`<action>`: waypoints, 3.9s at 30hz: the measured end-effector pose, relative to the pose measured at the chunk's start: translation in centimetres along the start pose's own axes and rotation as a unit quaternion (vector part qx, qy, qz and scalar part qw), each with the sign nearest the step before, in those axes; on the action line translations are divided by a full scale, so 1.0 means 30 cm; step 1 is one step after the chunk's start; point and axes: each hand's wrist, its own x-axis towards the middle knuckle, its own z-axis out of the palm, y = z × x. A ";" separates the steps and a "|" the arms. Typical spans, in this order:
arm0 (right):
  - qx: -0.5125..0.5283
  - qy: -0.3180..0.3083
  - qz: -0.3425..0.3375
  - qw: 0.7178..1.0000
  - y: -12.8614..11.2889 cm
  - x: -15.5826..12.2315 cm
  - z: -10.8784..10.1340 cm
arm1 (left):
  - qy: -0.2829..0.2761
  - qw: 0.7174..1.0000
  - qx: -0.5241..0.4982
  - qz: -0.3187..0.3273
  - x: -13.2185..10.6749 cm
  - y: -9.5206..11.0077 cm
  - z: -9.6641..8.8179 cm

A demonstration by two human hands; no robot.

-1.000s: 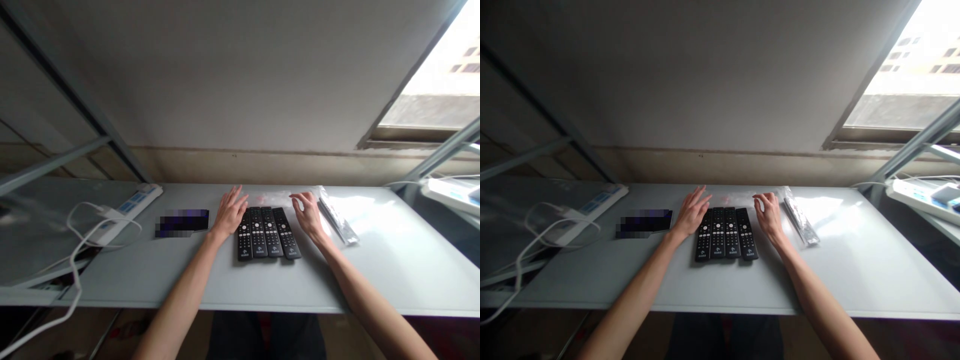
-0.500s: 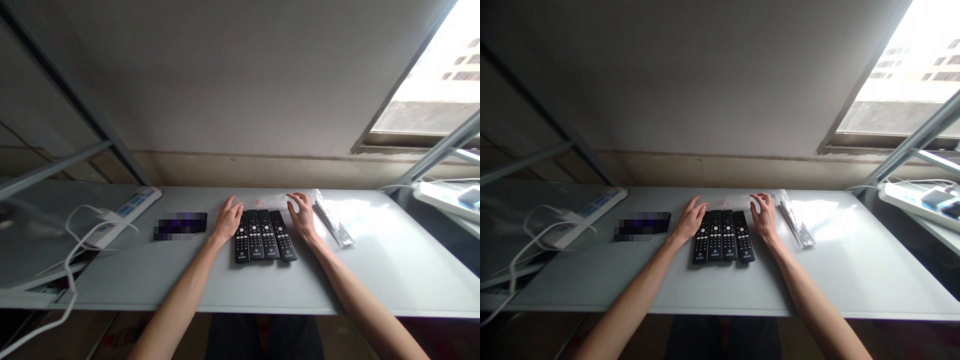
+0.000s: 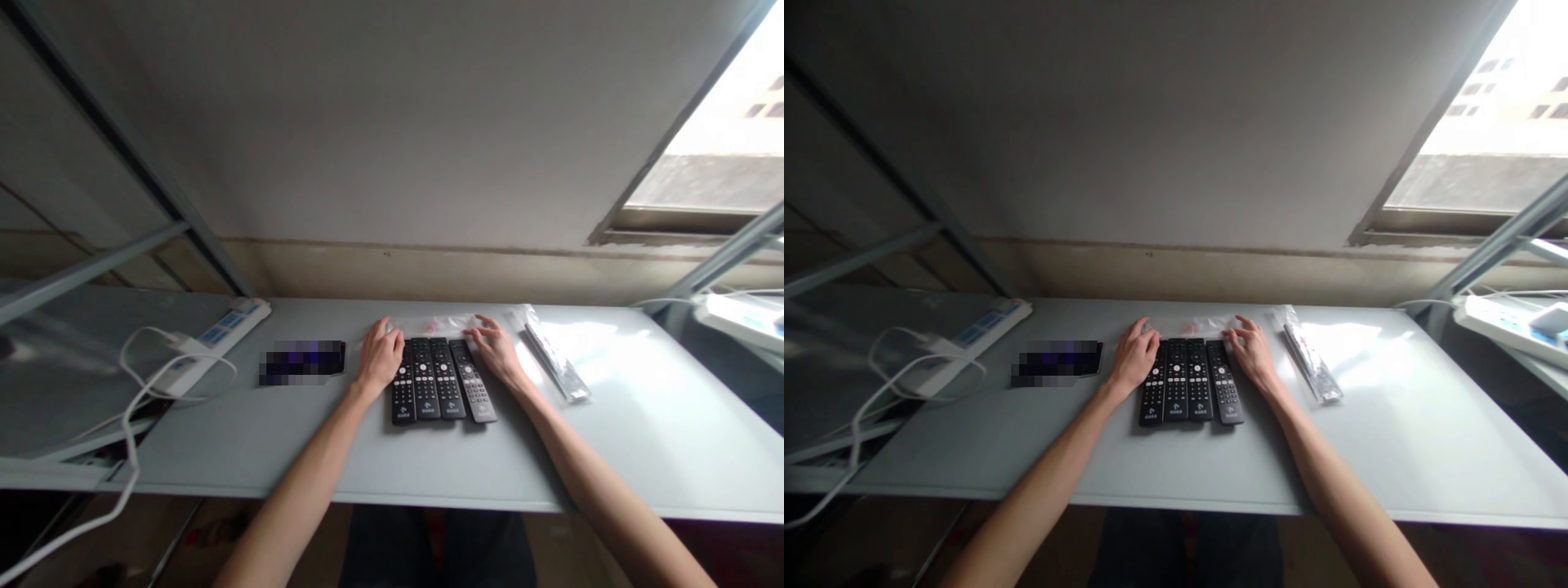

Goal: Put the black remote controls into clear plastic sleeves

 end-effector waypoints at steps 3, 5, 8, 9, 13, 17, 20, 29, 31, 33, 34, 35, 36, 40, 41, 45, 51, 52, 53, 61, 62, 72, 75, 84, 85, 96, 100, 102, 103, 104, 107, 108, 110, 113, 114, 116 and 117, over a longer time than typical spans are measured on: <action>0.023 -0.003 -0.013 1.000 -0.018 -0.009 -0.009 | 0.008 0.999 -0.035 -0.015 -0.002 -0.006 0.008; 0.024 0.008 -0.015 1.000 -0.033 -0.018 -0.013 | 0.005 0.999 -0.051 -0.018 0.001 -0.013 0.015; 0.018 0.016 0.000 1.000 -0.048 -0.028 -0.014 | -0.002 0.998 -0.056 -0.013 0.008 -0.026 0.026; 0.018 0.018 0.004 1.000 -0.049 -0.029 -0.012 | 0.001 0.998 -0.056 -0.013 0.011 -0.031 0.030; 0.019 0.050 0.008 0.999 -0.047 -0.028 -0.003 | 0.031 0.998 -0.055 -0.015 0.014 -0.048 0.050; 0.029 0.051 0.011 0.998 -0.053 -0.031 -0.002 | 0.056 0.995 -0.080 -0.007 0.012 -0.052 0.071; 0.036 0.049 0.010 0.998 -0.065 -0.037 0.005 | 0.059 0.992 -0.109 0.004 0.013 -0.056 0.088; 0.045 0.077 -0.007 0.996 -0.096 -0.046 -0.006 | 0.086 0.991 -0.101 0.018 0.019 -0.068 0.091; 0.054 0.066 -0.028 0.996 -0.106 -0.046 -0.024 | 0.089 0.992 -0.090 0.025 0.018 -0.050 0.075; 0.048 0.035 -0.043 0.997 -0.113 -0.047 -0.032 | 0.077 0.993 -0.076 0.041 0.015 -0.024 0.057; 0.038 0.017 -0.047 0.998 -0.114 -0.047 -0.031 | 0.064 0.995 -0.063 0.053 0.012 -0.008 0.048; 0.024 -0.003 -0.047 0.999 -0.114 -0.047 -0.027 | 0.047 0.996 -0.045 0.067 0.009 0.008 0.041; 0.008 -0.025 -0.044 0.999 -0.113 -0.048 -0.020 | 0.025 0.996 -0.025 0.083 0.005 0.023 0.035; -0.068 -0.099 -0.013 0.993 -0.118 -0.049 0.015 | -0.075 0.986 0.037 0.146 -0.012 0.061 0.026; -0.084 -0.105 -0.001 0.991 -0.122 -0.049 0.022 | -0.096 0.983 0.040 0.152 -0.014 0.063 0.026; -0.115 -0.104 0.032 0.987 -0.137 -0.048 0.032 | -0.146 0.978 0.029 0.144 -0.018 0.050 0.034; -0.094 -0.091 0.031 0.991 -0.124 -0.054 0.045 | -0.139 0.983 0.006 0.123 -0.019 0.042 0.039; -0.082 -0.083 0.028 0.993 -0.124 -0.055 0.047 | -0.135 0.983 0.003 0.121 -0.020 0.046 0.037; -0.065 -0.068 0.026 0.995 -0.126 -0.054 0.044 | -0.130 0.984 0.000 0.119 -0.019 0.050 0.035; -0.048 0.168 0.005 0.985 -0.090 -0.026 -0.228 | -0.058 0.984 -0.108 0.132 -0.001 0.062 0.007; -0.085 0.161 0.021 0.983 -0.057 -0.036 -0.275 | -0.051 0.983 -0.113 0.135 0.000 0.063 0.006; -0.192 0.058 0.151 0.968 0.118 -0.200 -0.417 | -0.006 0.976 -0.181 0.118 -0.017 0.128 -0.011; -0.102 0.055 0.118 0.986 -0.025 -0.141 -0.391 | -0.038 0.951 -0.301 0.061 -0.011 0.133 -0.028; 0.024 -0.056 -0.161 0.985 -0.364 -0.039 -0.118 | -0.084 0.720 -0.670 -0.158 -0.005 0.103 -0.026; 0.036 -0.036 -0.154 0.987 -0.352 -0.042 -0.098 | -0.061 0.710 -0.677 -0.184 -0.003 0.098 -0.024; 0.457 -0.037 0.182 0.870 -0.243 -0.066 -0.063 | -0.107 0.684 -0.699 -0.178 -0.002 0.112 -0.057; 0.380 -0.046 0.135 0.914 -0.253 -0.062 -0.086 | -0.120 0.695 -0.689 -0.166 0.000 0.113 -0.068; 0.314 -0.037 0.113 0.942 -0.250 -0.063 -0.100 | -0.115 0.696 -0.689 -0.169 0.002 0.107 -0.063; 0.279 -0.030 0.103 0.954 -0.247 -0.064 -0.106 | -0.112 0.694 -0.690 -0.171 0.003 0.104 -0.059; 0.247 -0.021 0.093 0.964 -0.243 -0.064 -0.113 | -0.108 0.693 -0.691 -0.174 0.004 0.101 -0.055; 0.176 0.025 0.068 0.982 -0.237 -0.057 -0.134 | -0.103 0.688 -0.695 -0.180 0.006 0.093 -0.047; 0.163 0.041 0.059 0.984 -0.238 -0.050 -0.142 | -0.103 0.685 -0.697 -0.182 0.006 0.090 -0.046; 0.152 0.062 0.038 0.986 -0.250 -0.026 -0.161 | -0.102 0.678 -0.703 -0.190 0.008 0.084 -0.045; 0.192 0.052 0.006 0.980 -0.294 0.031 -0.203 | -0.085 0.662 -0.715 -0.209 0.013 0.070 -0.040; 0.212 0.042 -0.007 0.976 -0.316 0.053 -0.221 | -0.078 0.656 -0.719 -0.214 0.016 0.065 -0.037; 0.239 0.025 -0.035 0.970 -0.364 0.098 -0.260 | -0.065 0.647 -0.726 -0.223 0.021 0.056 -0.030; 0.247 0.021 -0.048 0.968 -0.389 0.119 -0.280 | -0.062 0.645 -0.728 -0.226 0.023 0.052 -0.027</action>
